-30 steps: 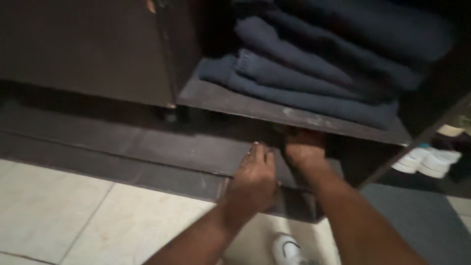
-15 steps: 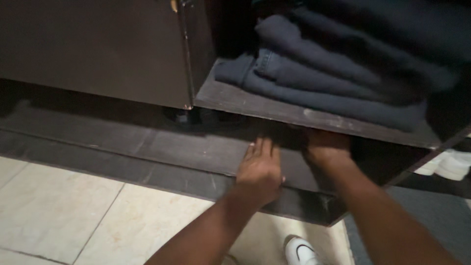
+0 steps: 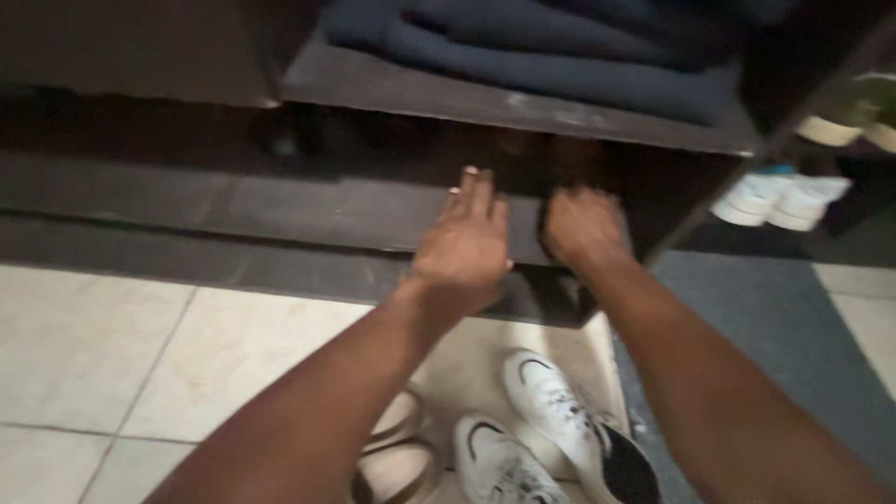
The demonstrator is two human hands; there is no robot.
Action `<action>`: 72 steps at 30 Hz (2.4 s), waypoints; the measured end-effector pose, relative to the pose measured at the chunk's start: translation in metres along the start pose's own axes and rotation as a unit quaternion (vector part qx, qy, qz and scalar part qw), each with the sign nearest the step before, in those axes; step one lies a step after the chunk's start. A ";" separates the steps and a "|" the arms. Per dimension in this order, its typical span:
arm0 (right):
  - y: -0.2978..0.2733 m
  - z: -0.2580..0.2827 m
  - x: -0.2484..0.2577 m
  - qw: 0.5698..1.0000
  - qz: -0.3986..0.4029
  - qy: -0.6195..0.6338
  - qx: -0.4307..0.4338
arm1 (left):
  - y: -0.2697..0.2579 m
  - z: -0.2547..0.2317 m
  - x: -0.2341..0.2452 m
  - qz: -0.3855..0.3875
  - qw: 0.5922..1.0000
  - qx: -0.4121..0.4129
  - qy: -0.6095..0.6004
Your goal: The person picks up several pairs of shoes from the floor, including black dress shoes, white sneakers, and beige slip-ons, and places them onto shelves in a dark wooden shoe cabinet. The person handles each pair individually, arranging them neatly on the shelves.
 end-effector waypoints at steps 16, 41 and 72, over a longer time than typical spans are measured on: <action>0.049 -0.016 -0.019 0.979 0.158 0.108 -0.074 | -0.024 0.024 0.050 -0.073 0.995 -0.013 0.065; -0.077 0.108 0.079 0.932 -0.086 0.249 0.248 | -0.098 0.099 0.038 -0.015 0.980 0.075 0.184; -0.153 0.283 0.072 0.919 0.094 0.204 0.323 | -0.242 0.195 0.064 -0.085 0.961 0.064 0.256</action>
Point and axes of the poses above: each hand's wrist, its own y-axis towards the middle knuckle, its own x-axis out of the back of the hand, z = x × y, the point moved 8 cm from there along y, towards the middle knuckle, and after that the axes turned 9 degrees about -z, right-handed, at the moved point
